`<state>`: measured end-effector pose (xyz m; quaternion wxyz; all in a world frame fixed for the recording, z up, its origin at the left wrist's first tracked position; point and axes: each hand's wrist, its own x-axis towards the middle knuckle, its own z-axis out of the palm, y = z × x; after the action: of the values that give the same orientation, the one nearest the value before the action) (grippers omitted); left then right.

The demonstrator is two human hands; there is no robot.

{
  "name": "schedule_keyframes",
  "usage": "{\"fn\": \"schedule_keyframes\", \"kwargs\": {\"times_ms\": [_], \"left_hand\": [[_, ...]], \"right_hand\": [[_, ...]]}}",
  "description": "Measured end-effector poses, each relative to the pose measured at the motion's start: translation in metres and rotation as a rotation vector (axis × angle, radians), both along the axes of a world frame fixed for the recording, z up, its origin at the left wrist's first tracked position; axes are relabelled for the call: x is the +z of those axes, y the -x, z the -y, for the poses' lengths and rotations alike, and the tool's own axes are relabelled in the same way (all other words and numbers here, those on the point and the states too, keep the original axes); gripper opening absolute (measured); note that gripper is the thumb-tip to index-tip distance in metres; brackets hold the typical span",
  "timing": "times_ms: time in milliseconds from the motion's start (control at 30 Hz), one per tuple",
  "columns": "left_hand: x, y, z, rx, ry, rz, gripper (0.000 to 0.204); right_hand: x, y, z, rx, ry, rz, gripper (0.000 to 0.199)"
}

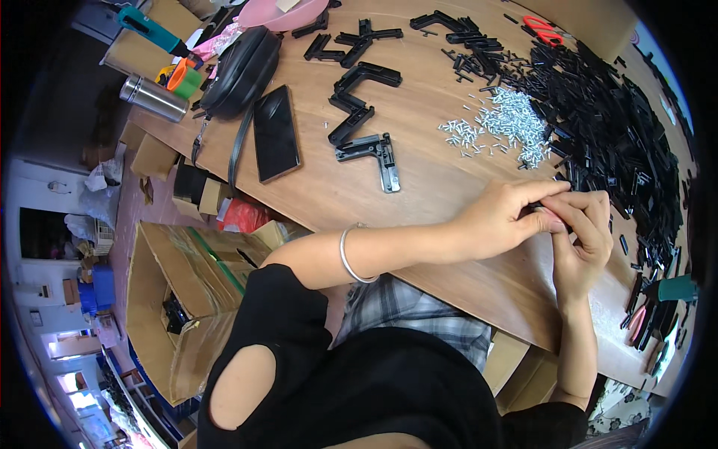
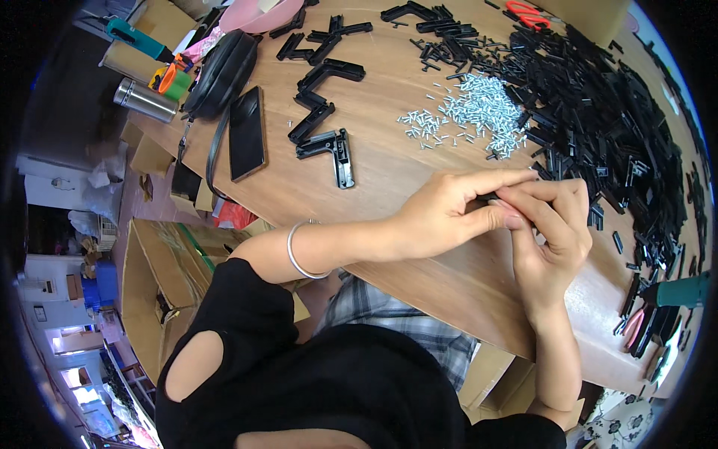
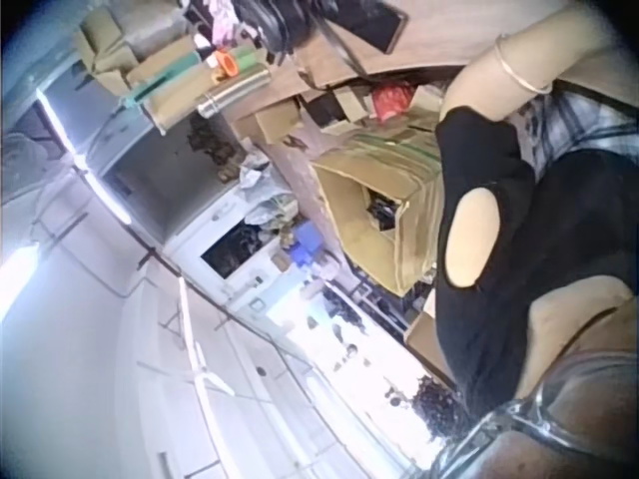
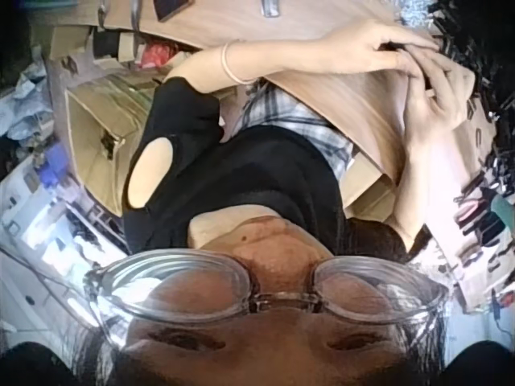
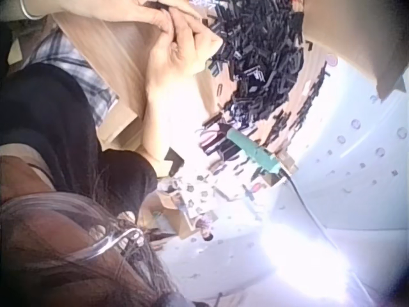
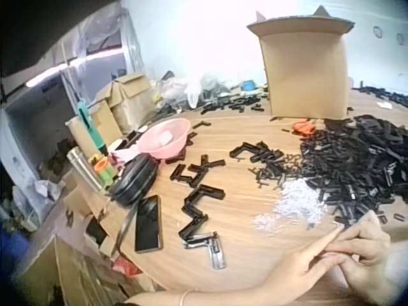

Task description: The person assembles small black plastic components and metal screws on a wooden table. They pick up parts, fit them together by hand, and use a green electric screwdriver to fasten the pieces. The person works on multiple units sequentially, placing finished assemblies on the table.

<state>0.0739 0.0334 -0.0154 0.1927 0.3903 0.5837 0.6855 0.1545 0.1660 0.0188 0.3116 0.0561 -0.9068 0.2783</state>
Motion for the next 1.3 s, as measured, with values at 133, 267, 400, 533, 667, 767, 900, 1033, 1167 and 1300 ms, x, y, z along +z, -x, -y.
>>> {"fn": "schedule_keyframes", "kwargs": {"times_ms": [133,267,400,533,667,767,900,1033,1167,1300], "left_hand": [[0.009,0.001,0.005,0.020,0.060,-0.040,0.043],[0.017,0.016,0.027,-0.034,0.313,-0.221,0.025],[0.033,0.060,0.063,0.364,0.493,-0.313,0.018],[0.030,0.076,0.093,0.628,0.454,-0.398,0.016],[0.025,0.064,0.099,0.679,0.525,-0.951,0.015],[0.018,0.110,0.107,0.880,0.633,-1.143,0.014],[0.007,0.194,0.135,0.883,0.903,-0.684,0.024],[-0.009,0.247,0.139,0.980,1.039,-0.737,0.028],[-0.019,0.280,0.125,0.983,1.090,-0.827,0.024],[-0.021,0.299,0.130,0.876,1.141,-1.112,0.029]], "right_hand": [[0.002,0.006,-0.007,0.100,0.115,0.102,0.029],[0.019,-0.001,-0.008,0.103,0.295,0.195,0.053],[0.012,-0.009,-0.023,0.217,0.336,0.268,0.050],[0.007,-0.013,-0.002,0.393,0.069,0.265,0.051],[-0.014,-0.018,0.017,0.698,-0.034,0.311,0.043],[-0.036,-0.014,0.026,0.680,-0.104,0.290,0.038],[-0.034,0.001,0.051,0.643,-0.239,0.214,0.037],[-0.032,0.033,0.086,0.632,-0.267,0.229,0.036],[-0.036,0.051,0.109,0.577,-0.216,0.142,0.036],[-0.022,0.038,0.103,0.542,-0.120,0.164,0.031]]}}
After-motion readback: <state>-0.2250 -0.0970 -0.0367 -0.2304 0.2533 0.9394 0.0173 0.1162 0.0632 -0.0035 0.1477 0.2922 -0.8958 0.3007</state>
